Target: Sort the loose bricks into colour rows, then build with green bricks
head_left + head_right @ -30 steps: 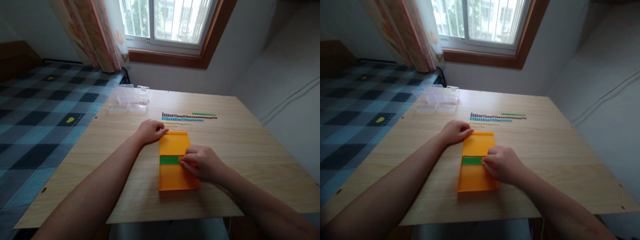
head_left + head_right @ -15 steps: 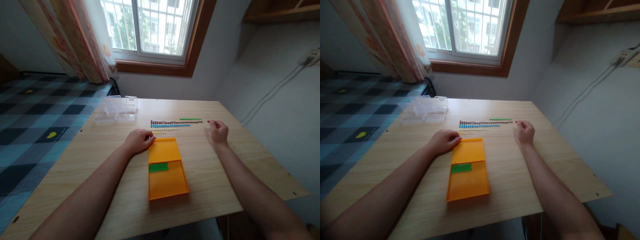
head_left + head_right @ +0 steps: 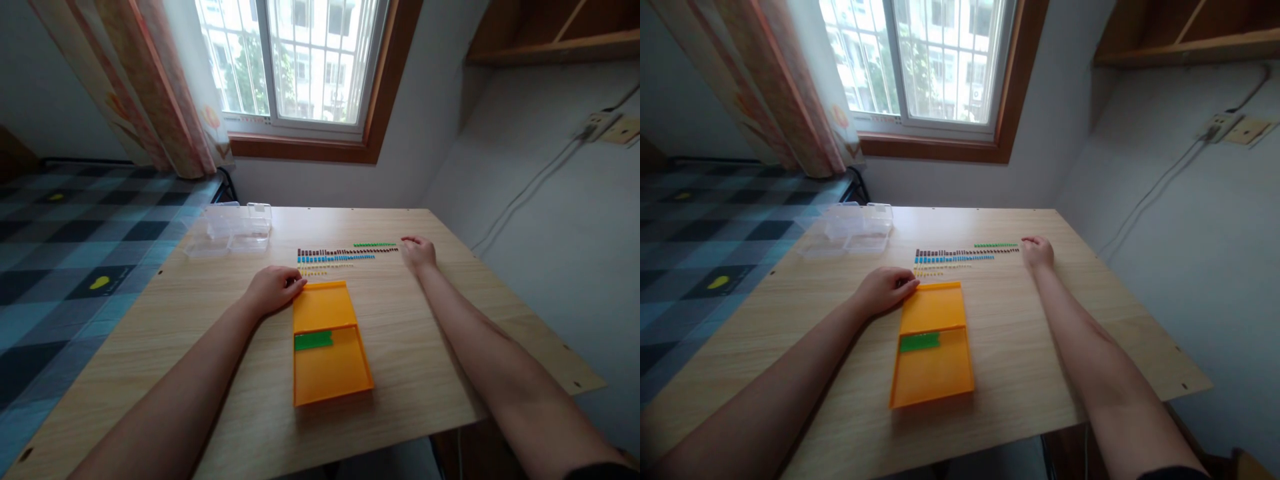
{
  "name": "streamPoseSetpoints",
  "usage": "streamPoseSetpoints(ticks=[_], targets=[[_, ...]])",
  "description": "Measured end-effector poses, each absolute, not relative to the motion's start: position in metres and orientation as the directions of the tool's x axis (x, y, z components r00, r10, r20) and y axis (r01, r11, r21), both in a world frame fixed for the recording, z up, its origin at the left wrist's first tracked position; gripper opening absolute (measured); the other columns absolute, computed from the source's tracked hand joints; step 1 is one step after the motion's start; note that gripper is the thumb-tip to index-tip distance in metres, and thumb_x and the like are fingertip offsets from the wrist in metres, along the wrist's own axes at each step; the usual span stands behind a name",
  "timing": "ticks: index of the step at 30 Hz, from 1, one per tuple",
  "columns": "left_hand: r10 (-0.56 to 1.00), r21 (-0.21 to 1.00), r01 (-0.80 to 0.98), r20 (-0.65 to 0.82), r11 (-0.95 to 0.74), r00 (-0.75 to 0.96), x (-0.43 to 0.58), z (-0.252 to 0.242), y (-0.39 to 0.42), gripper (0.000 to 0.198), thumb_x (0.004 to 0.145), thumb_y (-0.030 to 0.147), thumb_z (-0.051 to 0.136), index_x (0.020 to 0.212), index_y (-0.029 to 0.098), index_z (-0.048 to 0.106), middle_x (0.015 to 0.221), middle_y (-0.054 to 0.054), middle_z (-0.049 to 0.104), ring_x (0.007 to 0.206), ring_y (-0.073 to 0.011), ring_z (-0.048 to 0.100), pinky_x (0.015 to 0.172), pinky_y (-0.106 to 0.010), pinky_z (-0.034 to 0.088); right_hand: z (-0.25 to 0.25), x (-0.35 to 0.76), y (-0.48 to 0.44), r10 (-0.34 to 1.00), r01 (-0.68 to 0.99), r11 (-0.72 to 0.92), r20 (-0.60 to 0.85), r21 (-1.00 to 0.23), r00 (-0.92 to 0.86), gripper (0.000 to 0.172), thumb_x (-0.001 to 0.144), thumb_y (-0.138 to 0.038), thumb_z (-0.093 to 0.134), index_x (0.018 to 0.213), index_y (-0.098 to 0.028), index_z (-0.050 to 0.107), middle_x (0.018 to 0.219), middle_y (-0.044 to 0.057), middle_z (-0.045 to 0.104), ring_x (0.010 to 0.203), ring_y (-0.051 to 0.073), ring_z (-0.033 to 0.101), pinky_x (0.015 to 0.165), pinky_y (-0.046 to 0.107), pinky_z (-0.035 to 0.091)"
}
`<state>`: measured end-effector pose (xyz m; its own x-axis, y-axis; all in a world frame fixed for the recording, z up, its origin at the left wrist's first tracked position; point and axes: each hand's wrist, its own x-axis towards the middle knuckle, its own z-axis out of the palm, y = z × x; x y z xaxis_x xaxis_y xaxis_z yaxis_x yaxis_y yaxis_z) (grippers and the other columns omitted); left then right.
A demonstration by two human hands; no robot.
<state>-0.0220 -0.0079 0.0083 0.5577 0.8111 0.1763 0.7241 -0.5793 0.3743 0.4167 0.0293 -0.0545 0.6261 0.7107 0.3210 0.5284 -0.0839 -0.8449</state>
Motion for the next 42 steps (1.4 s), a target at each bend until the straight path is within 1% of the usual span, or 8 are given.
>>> streamPoseSetpoints(ticks=[3,5,11,14,20,24,28,42], targets=[[0.817,0.375,0.731,0.162,-0.570,0.554,-0.022,0.008,-0.007,0.036,0.092,0.046,0.053,0.073,0.020,0.069,0.067,-0.003,0.067,0.061,-0.0154,0.053,0.058,-0.027,0.030,-0.055,0.421,0.046,0.695,0.501,-0.088,0.307,-0.861,0.651,0.029,0.070,-0.035,0.058,0.083,-0.018,0.078,0.084,0.008,0.076,0.084,0.027,0.067,0.084,0.039,0.053],[0.820,0.377,0.734,0.155,-0.564,0.550,-0.022,0.007,-0.007,0.035,0.092,0.045,0.053,0.073,0.020,0.069,0.067,-0.003,0.066,0.060,-0.0151,0.052,0.058,-0.028,0.030,-0.055,0.422,0.054,0.704,0.499,-0.054,0.321,-0.865,0.634,0.029,0.071,-0.037,0.058,0.084,-0.020,0.077,0.086,0.007,0.076,0.087,0.027,0.068,0.086,0.039,0.054],[0.828,0.399,0.733,0.145,-0.551,0.542,-0.022,0.009,-0.008,0.034,0.092,0.043,0.054,0.074,0.020,0.070,0.067,-0.003,0.066,0.060,-0.0150,0.052,0.059,-0.028,0.030,-0.055,0.420,0.056,0.799,0.562,0.092,0.398,-0.822,0.451,0.022,0.069,-0.035,0.069,0.081,-0.019,0.078,0.120,0.010,0.072,0.118,0.029,0.063,0.110,0.043,0.043],[0.830,0.414,0.729,0.139,-0.544,0.541,-0.021,0.010,-0.008,0.034,0.092,0.044,0.055,0.073,0.020,0.070,0.067,-0.002,0.065,0.061,-0.0151,0.052,0.060,-0.028,0.030,-0.057,0.416,0.053,0.837,0.600,0.116,0.403,-0.791,0.369,0.019,0.070,-0.034,0.072,0.081,-0.019,0.078,0.131,0.013,0.067,0.124,0.030,0.060,0.113,0.044,0.041],[0.831,0.421,0.727,0.141,-0.542,0.538,-0.022,0.010,-0.009,0.036,0.092,0.045,0.054,0.072,0.019,0.068,0.066,-0.002,0.064,0.060,-0.0146,0.051,0.059,-0.027,0.028,-0.061,0.411,0.055,0.871,0.681,0.106,0.398,-0.724,0.287,0.018,0.071,-0.032,0.073,0.083,-0.019,0.078,0.138,0.013,0.064,0.129,0.031,0.056,0.116,0.047,0.038],[0.828,0.413,0.727,0.152,-0.549,0.540,-0.022,0.009,-0.009,0.037,0.092,0.046,0.054,0.072,0.019,0.069,0.066,-0.002,0.064,0.060,-0.0150,0.051,0.059,-0.028,0.029,-0.062,0.411,0.058,0.869,0.714,0.064,0.391,-0.697,0.304,0.020,0.071,-0.033,0.074,0.085,-0.019,0.078,0.144,0.014,0.059,0.132,0.032,0.054,0.118,0.048,0.036],[0.830,0.416,0.727,0.147,-0.546,0.539,-0.022,0.009,-0.009,0.036,0.092,0.046,0.054,0.073,0.020,0.070,0.067,-0.002,0.065,0.061,-0.0151,0.052,0.059,-0.028,0.030,-0.062,0.410,0.060,0.865,0.732,0.030,0.384,-0.681,0.322,0.018,0.070,-0.031,0.074,0.084,-0.019,0.078,0.141,0.012,0.062,0.136,0.032,0.051,0.119,0.047,0.035],[0.828,0.403,0.731,0.150,-0.551,0.541,-0.022,0.006,-0.007,0.034,0.091,0.047,0.056,0.075,0.020,0.071,0.068,-0.002,0.066,0.061,-0.0150,0.053,0.060,-0.028,0.030,-0.060,0.407,0.058,0.869,0.801,0.005,0.399,-0.599,0.293,0.016,0.074,-0.029,0.074,0.084,-0.019,0.081,0.150,0.013,0.054,0.142,0.032,0.046,0.121,0.046,0.032]])
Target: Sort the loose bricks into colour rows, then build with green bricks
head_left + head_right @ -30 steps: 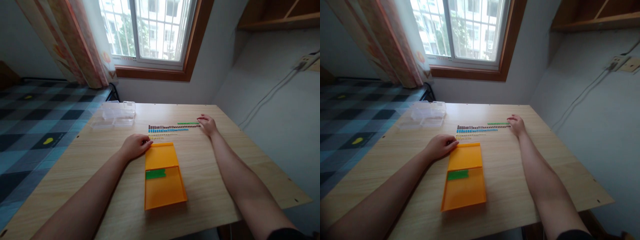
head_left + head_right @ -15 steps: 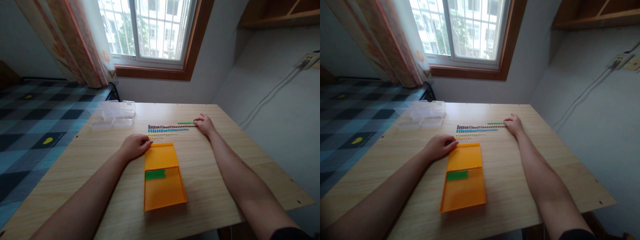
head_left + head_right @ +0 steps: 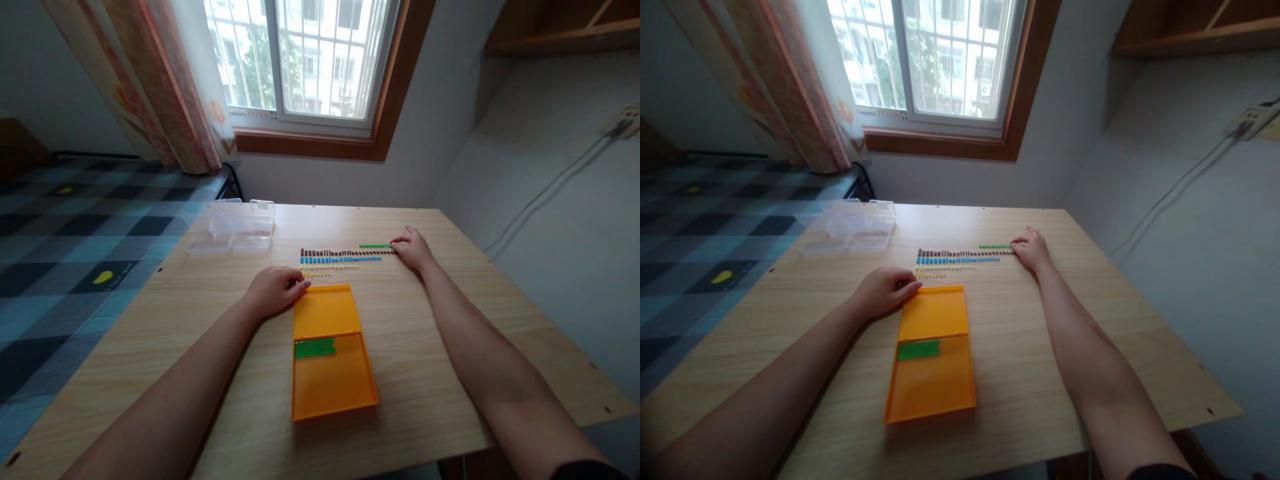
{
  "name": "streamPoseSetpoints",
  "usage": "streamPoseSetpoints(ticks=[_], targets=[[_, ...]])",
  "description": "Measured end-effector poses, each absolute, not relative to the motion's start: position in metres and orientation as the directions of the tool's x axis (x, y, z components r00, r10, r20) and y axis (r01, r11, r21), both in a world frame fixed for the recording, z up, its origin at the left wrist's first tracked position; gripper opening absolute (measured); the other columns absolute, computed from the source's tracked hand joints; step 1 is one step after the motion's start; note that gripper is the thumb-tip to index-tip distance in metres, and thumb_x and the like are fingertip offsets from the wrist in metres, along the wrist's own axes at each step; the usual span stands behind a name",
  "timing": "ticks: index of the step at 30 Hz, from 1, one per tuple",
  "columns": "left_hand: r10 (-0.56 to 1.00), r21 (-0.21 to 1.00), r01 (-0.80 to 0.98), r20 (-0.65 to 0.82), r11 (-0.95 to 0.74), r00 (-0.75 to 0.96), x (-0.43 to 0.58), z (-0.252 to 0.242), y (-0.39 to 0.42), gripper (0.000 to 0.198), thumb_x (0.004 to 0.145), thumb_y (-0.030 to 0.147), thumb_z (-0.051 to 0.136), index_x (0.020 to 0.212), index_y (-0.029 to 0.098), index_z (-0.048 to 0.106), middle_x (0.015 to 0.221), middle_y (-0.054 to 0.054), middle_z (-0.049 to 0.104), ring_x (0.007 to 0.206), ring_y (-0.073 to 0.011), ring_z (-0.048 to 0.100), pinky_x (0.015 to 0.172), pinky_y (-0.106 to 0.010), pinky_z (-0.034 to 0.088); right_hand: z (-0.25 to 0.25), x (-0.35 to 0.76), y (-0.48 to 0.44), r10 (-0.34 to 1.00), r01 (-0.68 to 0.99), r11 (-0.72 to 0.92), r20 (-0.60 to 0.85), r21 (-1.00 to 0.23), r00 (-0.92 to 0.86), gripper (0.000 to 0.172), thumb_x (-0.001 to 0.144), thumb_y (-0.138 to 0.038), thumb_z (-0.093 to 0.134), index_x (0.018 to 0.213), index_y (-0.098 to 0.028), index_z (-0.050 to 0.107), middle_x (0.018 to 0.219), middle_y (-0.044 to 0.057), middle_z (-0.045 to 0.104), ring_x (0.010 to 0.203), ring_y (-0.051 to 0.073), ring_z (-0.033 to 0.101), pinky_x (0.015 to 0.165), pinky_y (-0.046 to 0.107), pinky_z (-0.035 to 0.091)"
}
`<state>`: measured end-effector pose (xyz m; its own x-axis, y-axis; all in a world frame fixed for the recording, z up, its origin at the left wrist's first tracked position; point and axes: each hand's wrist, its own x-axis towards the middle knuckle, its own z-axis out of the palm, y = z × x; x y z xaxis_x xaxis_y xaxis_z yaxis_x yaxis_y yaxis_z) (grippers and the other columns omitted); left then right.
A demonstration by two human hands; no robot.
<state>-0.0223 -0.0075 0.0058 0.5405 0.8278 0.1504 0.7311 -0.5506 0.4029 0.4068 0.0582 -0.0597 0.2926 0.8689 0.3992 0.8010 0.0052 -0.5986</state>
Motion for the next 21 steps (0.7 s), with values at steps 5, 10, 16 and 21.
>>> streamPoseSetpoints(ticks=[5,10,16,21], targets=[[0.828,0.401,0.732,0.152,-0.551,0.540,-0.0222,0.0070,-0.0079,0.036,0.091,0.048,0.055,0.072,0.020,0.069,0.066,-0.002,0.065,0.060,-0.0145,0.052,0.059,-0.028,0.029,-0.0595,0.4071,0.0585,0.872,0.816,0.004,0.402,-0.578,0.280,0.015,0.074,-0.029,0.075,0.084,-0.020,0.081,0.149,0.012,0.056,0.142,0.031,0.046,0.121,0.045,0.032],[0.830,0.405,0.733,0.144,-0.546,0.539,-0.0220,0.0081,-0.0083,0.037,0.091,0.048,0.055,0.072,0.020,0.068,0.066,-0.002,0.065,0.061,-0.0147,0.052,0.058,-0.027,0.029,-0.0592,0.4073,0.0586,0.872,0.812,0.042,0.417,-0.582,0.254,0.012,0.073,-0.028,0.076,0.082,-0.021,0.080,0.145,0.011,0.059,0.141,0.032,0.047,0.122,0.049,0.031],[0.832,0.395,0.739,0.148,-0.545,0.534,-0.0214,0.0102,-0.0095,0.036,0.092,0.047,0.055,0.073,0.020,0.070,0.066,-0.003,0.066,0.060,-0.0150,0.052,0.058,-0.027,0.029,-0.0587,0.4073,0.0581,0.875,0.817,0.063,0.426,-0.574,0.232,0.013,0.074,-0.030,0.076,0.083,-0.022,0.079,0.144,0.012,0.060,0.141,0.032,0.047,0.122,0.051,0.030],[0.832,0.397,0.740,0.138,-0.543,0.537,-0.0214,0.0098,-0.0089,0.037,0.092,0.047,0.054,0.072,0.020,0.070,0.066,-0.003,0.066,0.060,-0.0153,0.052,0.058,-0.027,0.029,-0.0578,0.4073,0.0576,0.879,0.823,0.064,0.423,-0.564,0.221,0.013,0.074,-0.031,0.076,0.084,-0.022,0.080,0.141,0.011,0.063,0.141,0.031,0.047,0.122,0.050,0.030]])
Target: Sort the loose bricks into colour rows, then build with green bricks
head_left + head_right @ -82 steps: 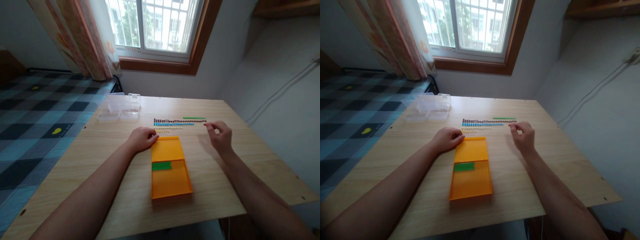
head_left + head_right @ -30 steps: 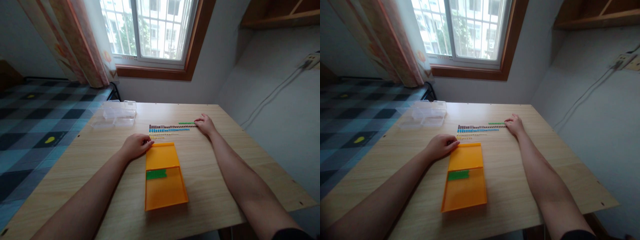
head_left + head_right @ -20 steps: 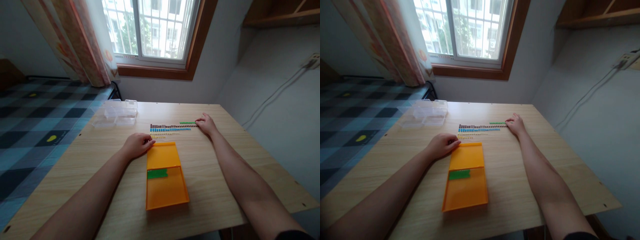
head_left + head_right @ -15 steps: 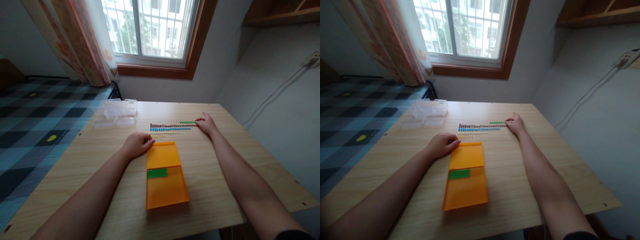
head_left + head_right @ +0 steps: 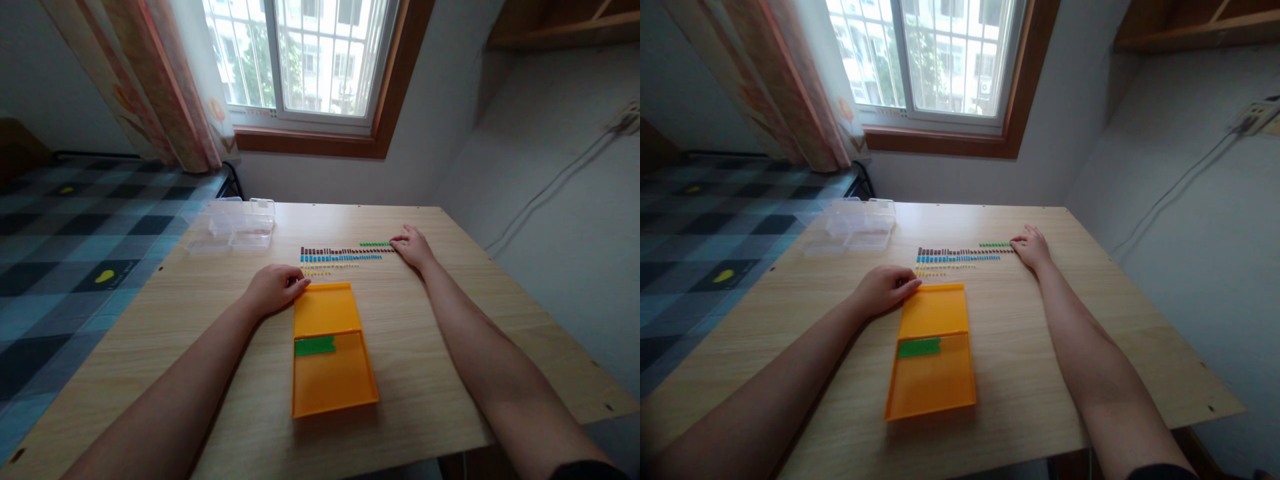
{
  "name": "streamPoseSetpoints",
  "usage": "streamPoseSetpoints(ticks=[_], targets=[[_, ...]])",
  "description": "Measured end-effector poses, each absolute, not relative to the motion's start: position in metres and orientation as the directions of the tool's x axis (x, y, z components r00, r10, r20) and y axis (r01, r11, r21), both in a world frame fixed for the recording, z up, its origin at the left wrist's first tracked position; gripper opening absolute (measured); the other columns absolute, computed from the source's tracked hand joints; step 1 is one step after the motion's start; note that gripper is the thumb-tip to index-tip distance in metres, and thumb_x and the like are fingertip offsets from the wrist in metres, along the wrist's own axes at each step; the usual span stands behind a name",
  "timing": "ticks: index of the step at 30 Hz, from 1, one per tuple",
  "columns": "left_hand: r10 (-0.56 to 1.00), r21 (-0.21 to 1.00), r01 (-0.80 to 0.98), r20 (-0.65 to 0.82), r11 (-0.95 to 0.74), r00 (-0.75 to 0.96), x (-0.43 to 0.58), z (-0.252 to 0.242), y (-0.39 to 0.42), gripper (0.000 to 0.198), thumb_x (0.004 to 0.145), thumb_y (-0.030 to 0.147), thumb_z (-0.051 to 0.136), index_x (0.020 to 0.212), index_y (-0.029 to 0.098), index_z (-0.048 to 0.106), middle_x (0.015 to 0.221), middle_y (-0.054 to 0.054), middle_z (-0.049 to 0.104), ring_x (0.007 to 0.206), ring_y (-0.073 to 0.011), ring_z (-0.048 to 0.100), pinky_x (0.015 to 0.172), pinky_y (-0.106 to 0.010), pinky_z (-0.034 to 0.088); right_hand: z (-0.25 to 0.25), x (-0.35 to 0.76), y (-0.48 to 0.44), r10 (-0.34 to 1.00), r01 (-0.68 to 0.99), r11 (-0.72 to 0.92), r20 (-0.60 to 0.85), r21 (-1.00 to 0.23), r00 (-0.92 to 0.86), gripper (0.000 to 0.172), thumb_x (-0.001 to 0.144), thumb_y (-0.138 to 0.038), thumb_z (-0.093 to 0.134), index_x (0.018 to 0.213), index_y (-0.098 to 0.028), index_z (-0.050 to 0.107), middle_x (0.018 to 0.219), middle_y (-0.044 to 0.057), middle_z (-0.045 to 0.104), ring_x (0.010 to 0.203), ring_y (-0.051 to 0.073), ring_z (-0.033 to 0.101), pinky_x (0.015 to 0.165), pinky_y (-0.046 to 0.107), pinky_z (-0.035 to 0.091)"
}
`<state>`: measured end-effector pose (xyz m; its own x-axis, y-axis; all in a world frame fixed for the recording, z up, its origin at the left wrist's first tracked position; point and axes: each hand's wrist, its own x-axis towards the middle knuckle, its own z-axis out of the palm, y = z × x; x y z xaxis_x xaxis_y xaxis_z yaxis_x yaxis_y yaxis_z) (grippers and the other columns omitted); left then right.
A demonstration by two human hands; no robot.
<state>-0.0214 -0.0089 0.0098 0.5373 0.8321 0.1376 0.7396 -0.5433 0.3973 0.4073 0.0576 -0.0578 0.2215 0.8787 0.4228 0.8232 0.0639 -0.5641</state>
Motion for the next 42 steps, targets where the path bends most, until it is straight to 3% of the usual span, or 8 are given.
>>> streamPoseSetpoints(ticks=[16,25,30,42], targets=[[0.833,0.406,0.736,0.140,-0.542,0.536,-0.022,0.010,-0.009,0.037,0.092,0.047,0.054,0.072,0.020,0.069,0.065,-0.002,0.065,0.060,-0.0148,0.051,0.058,-0.028,0.029,-0.059,0.408,0.057,0.877,0.799,0.032,0.401,-0.600,0.266,0.022,0.074,-0.032,0.075,0.091,-0.020,0.082,0.145,0.013,0.059,0.144,0.033,0.042,0.121,0.050,0.030],[0.831,0.398,0.738,0.141,-0.545,0.538,-0.021,0.010,-0.009,0.036,0.092,0.046,0.054,0.073,0.020,0.070,0.067,-0.003,0.066,0.061,-0.0153,0.052,0.059,-0.028,0.030,-0.060,0.408,0.058,0.885,0.804,0.013,0.381,-0.594,0.266,0.017,0.072,-0.031,0.076,0.085,-0.021,0.081,0.145,0.013,0.059,0.143,0.033,0.044,0.122,0.050,0.030],[0.832,0.393,0.742,0.136,-0.543,0.537,-0.021,0.010,-0.010,0.037,0.092,0.047,0.054,0.073,0.020,0.070,0.067,-0.003,0.066,0.061,-0.0155,0.052,0.059,-0.028,0.029,-0.060,0.409,0.059,0.855,0.715,0.058,0.405,-0.696,0.325,0.015,0.069,-0.029,0.077,0.081,-0.020,0.079,0.141,0.012,0.062,0.141,0.033,0.046,0.122,0.051,0.030],[0.825,0.407,0.728,0.141,-0.552,0.547,-0.021,0.009,-0.008,0.041,0.094,0.049,0.052,0.070,0.020,0.068,0.066,-0.003,0.064,0.060,-0.0155,0.051,0.058,-0.029,0.027,-0.035,0.410,0.043,0.687,0.579,0.107,0.482,-0.808,0.545,0.027,0.080,-0.036,0.067,0.094,-0.015,0.076,0.131,0.017,0.067,0.126,0.031,0.061,0.115,0.050,0.041]])
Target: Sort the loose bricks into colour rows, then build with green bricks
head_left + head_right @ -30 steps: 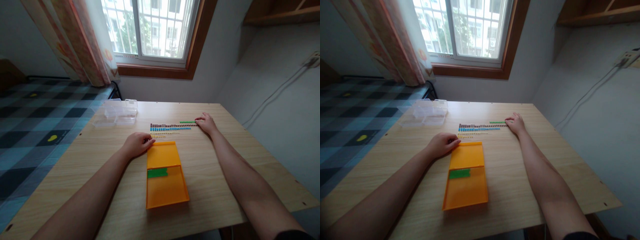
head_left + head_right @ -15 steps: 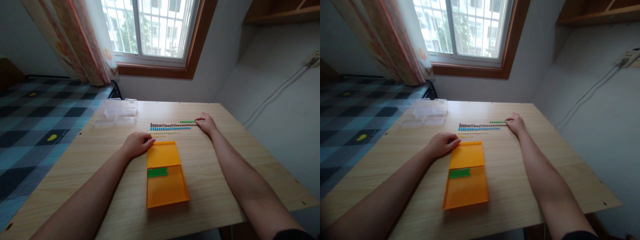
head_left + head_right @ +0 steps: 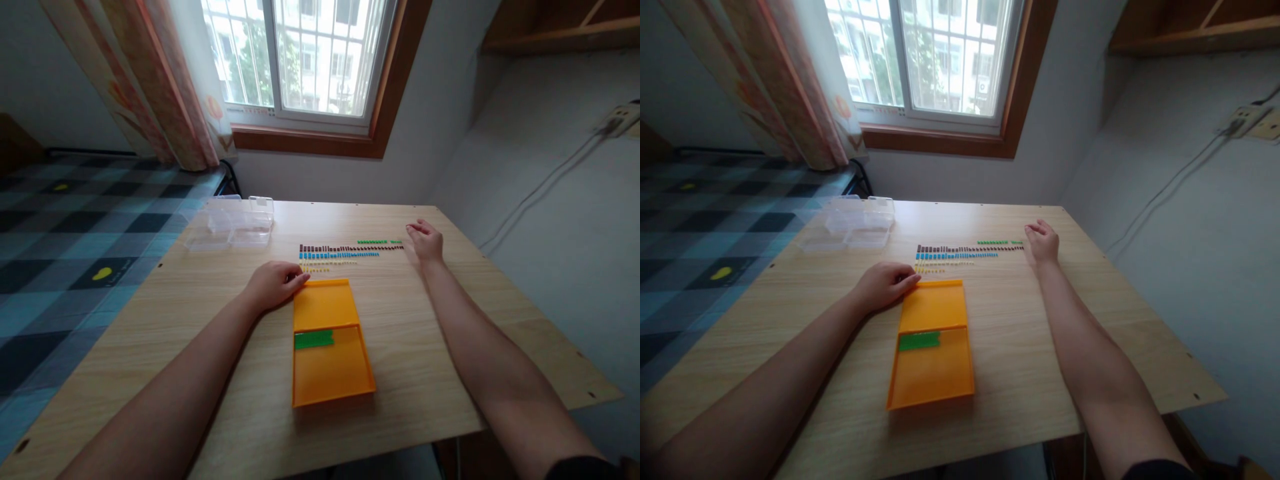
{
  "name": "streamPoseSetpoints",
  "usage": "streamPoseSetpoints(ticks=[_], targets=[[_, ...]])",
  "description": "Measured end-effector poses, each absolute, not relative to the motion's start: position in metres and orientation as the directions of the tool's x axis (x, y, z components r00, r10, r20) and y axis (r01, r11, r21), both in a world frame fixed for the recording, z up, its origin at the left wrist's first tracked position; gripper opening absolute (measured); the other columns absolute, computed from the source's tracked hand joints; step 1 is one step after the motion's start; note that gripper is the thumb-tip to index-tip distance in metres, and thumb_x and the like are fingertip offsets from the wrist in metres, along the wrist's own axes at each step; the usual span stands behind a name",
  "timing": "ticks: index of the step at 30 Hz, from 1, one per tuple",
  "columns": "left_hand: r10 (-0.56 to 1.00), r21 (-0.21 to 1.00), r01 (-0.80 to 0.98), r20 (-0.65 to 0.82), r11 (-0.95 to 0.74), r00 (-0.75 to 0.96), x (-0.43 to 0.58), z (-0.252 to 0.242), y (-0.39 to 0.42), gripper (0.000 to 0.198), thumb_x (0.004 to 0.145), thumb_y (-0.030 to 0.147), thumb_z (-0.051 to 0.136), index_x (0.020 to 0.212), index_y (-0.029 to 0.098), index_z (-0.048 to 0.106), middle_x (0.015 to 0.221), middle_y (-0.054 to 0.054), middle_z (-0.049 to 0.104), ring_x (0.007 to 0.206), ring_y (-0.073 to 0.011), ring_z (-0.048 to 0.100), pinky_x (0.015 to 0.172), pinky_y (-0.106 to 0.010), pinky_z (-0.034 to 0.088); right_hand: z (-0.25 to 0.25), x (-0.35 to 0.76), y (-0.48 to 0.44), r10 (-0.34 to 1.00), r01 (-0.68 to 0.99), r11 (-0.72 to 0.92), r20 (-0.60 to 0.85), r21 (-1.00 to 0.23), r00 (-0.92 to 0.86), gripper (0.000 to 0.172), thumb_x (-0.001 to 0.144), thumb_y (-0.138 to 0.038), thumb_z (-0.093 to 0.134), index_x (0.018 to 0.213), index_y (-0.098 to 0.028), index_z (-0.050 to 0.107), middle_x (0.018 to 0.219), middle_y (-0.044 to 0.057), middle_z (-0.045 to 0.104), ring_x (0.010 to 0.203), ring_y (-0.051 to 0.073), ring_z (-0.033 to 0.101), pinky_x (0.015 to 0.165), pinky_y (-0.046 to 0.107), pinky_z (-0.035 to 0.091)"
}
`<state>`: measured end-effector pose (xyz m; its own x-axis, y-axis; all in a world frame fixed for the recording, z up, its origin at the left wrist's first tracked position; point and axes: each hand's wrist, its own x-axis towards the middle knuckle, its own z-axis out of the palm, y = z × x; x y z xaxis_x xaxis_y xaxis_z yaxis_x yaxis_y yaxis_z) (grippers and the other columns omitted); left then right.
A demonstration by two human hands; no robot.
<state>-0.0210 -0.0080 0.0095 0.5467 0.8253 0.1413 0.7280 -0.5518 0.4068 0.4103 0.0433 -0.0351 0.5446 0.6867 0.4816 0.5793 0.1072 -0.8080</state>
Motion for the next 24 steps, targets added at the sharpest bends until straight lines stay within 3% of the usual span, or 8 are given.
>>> streamPoseSetpoints(ticks=[4,9,13,15,19,24], targets=[[0.827,0.418,0.725,0.144,-0.548,0.543,-0.020,0.010,-0.009,0.039,0.092,0.049,0.053,0.073,0.020,0.071,0.066,-0.002,0.065,0.061,-0.0156,0.051,0.059,-0.028,0.028,0.011,0.379,0.016,0.643,0.551,0.310,0.598,-0.774,0.478,0.024,0.082,-0.039,0.070,0.092,-0.018,0.076,0.114,0.013,0.073,0.112,0.029,0.067,0.101,0.049,0.053],[0.818,0.416,0.714,0.157,-0.563,0.553,-0.018,0.011,-0.009,0.040,0.093,0.049,0.052,0.072,0.020,0.070,0.065,-0.003,0.064,0.061,-0.0158,0.050,0.059,-0.028,0.028,0.056,0.305,-0.064,0.775,0.466,0.565,0.631,-0.681,-0.018,0.007,0.087,-0.034,0.074,0.090,-0.029,0.078,0.096,0.004,0.073,0.092,0.023,0.068,0.082,0.041,0.057],[0.817,0.412,0.714,0.171,-0.566,0.550,-0.018,0.009,-0.010,0.040,0.093,0.049,0.052,0.073,0.020,0.071,0.067,-0.003,0.066,0.062,-0.0157,0.051,0.059,-0.028,0.028,0.051,0.254,-0.122,0.692,0.426,0.722,0.562,-0.545,-0.454,0.013,0.090,-0.023,0.071,0.095,-0.034,0.076,0.089,0.002,0.072,0.085,0.022,0.065,0.078,0.042,0.054],[0.812,0.411,0.708,0.178,-0.574,0.555,-0.018,0.009,-0.011,0.041,0.093,0.049,0.052,0.073,0.020,0.071,0.067,-0.003,0.065,0.061,-0.0155,0.051,0.058,-0.028,0.027,0.040,0.240,-0.136,0.658,0.449,0.751,0.491,-0.484,-0.571,0.014,0.093,-0.020,0.066,0.093,-0.030,0.076,0.084,0.003,0.071,0.079,0.021,0.062,0.073,0.039,0.051],[0.815,0.402,0.715,0.178,-0.572,0.552,-0.017,0.009,-0.013,0.044,0.094,0.051,0.050,0.069,0.019,0.068,0.064,-0.003,0.063,0.060,-0.0153,0.049,0.057,-0.029,0.026,0.022,0.230,-0.143,0.659,0.558,0.751,0.357,-0.353,-0.662,0.019,0.094,-0.018,0.061,0.084,-0.023,0.076,0.076,0.005,0.067,0.072,0.020,0.054,0.066,0.034,0.042],[0.820,0.411,0.717,0.167,-0.563,0.548,-0.016,0.011,-0.014,0.043,0.094,0.051,0.051,0.068,0.019,0.067,0.063,-0.003,0.062,0.059,-0.0152,0.047,0.058,-0.029,0.025,0.020,0.231,-0.145,0.718,0.653,0.696,0.303,-0.300,-0.626,0.017,0.093,-0.017,0.064,0.083,-0.022,0.078,0.073,0.004,0.063,0.071,0.018,0.048,0.065,0.031,0.035]])
